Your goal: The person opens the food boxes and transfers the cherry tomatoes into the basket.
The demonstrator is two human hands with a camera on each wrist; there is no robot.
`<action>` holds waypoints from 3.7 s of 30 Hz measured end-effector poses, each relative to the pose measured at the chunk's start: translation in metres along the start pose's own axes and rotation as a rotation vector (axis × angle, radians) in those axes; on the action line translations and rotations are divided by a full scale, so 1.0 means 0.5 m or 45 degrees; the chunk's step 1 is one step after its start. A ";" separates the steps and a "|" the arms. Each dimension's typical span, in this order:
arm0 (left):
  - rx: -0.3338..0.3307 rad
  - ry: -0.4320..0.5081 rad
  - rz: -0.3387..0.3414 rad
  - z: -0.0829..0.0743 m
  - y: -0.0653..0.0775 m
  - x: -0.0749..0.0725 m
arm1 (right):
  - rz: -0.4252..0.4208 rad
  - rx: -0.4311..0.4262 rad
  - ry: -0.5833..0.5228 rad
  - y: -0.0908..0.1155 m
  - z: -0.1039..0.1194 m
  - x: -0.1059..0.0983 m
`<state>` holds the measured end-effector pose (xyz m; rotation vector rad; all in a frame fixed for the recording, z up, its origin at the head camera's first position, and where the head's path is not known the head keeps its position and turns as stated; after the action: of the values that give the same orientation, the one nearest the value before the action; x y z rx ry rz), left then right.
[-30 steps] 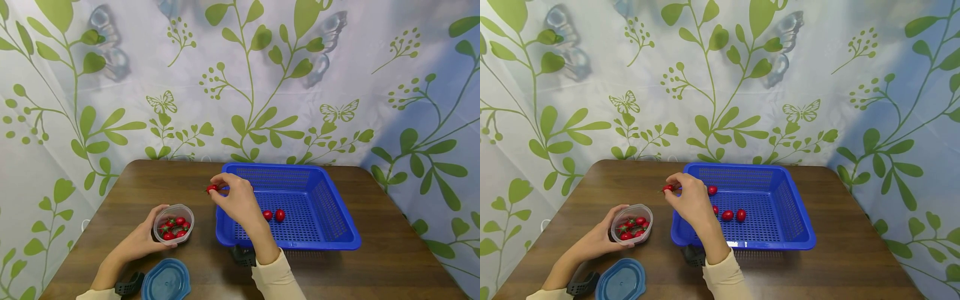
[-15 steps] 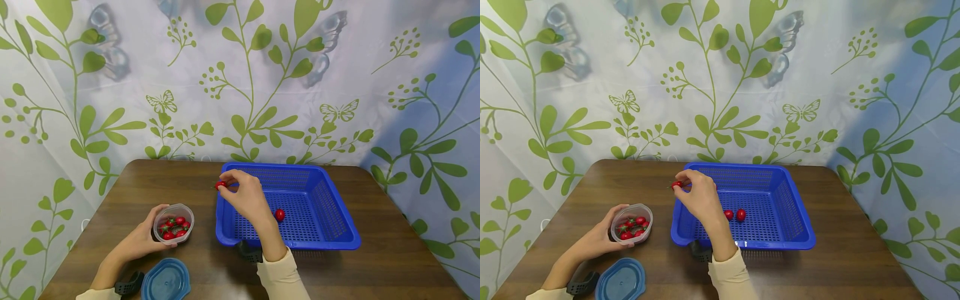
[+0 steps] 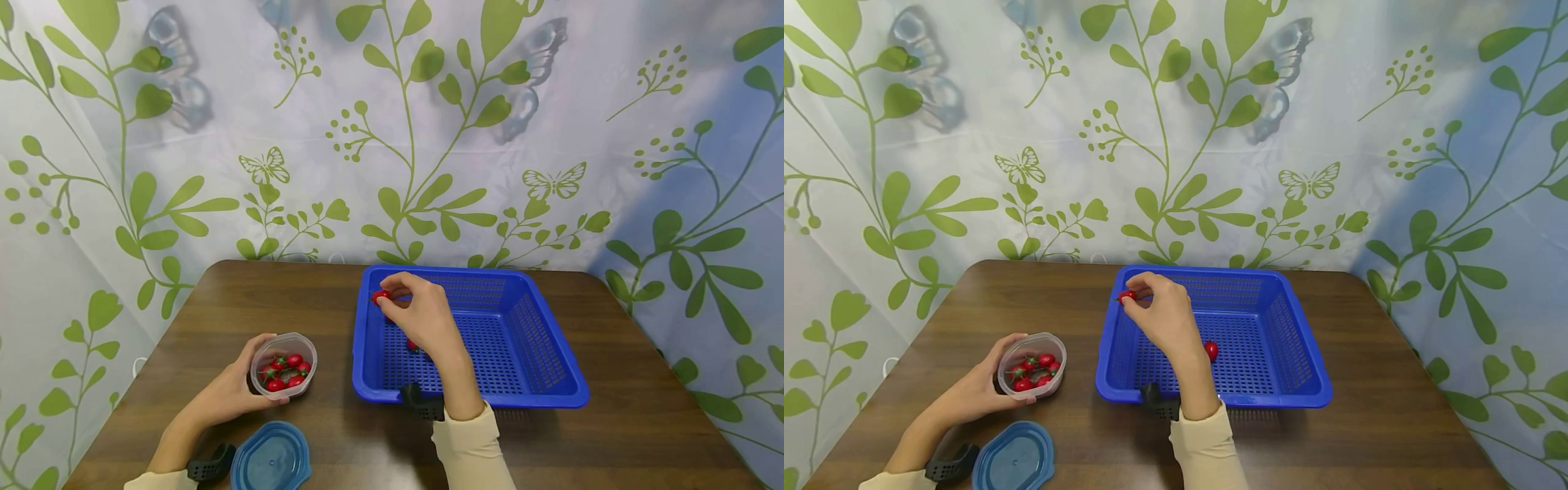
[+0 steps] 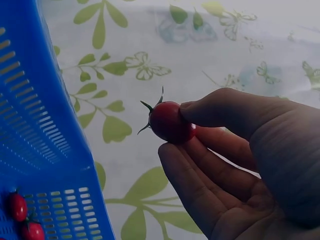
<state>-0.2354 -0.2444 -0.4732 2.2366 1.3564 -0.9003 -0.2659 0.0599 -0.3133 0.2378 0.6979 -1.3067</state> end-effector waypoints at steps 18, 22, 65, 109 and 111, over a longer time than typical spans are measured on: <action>-0.002 -0.012 0.000 -0.002 0.000 -0.001 | 0.037 0.070 0.085 0.006 -0.050 -0.047; 0.001 -0.005 0.001 -0.003 -0.001 -0.001 | 0.060 0.090 0.112 0.008 -0.057 -0.055; 0.032 0.024 0.006 -0.007 0.002 -0.002 | 0.084 0.140 0.174 0.015 -0.082 -0.075; 0.022 0.010 0.003 -0.004 0.001 -0.002 | 0.192 0.022 0.085 -0.005 -0.011 0.026; 0.017 0.009 0.004 -0.004 0.000 -0.002 | 0.203 0.007 0.089 -0.006 -0.007 0.031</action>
<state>-0.2352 -0.2437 -0.4710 2.2537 1.3536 -0.9038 -0.2684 0.0484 -0.3243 0.3382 0.7196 -1.1530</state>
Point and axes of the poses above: each hand's wrist, its own y-axis away from the middle knuckle, its own x-axis out of the palm, z = x × y, the point moved 9 cm from there along -y, towards the middle knuckle, and after that the axes turned 9 degrees about z, right-handed, at the moved point
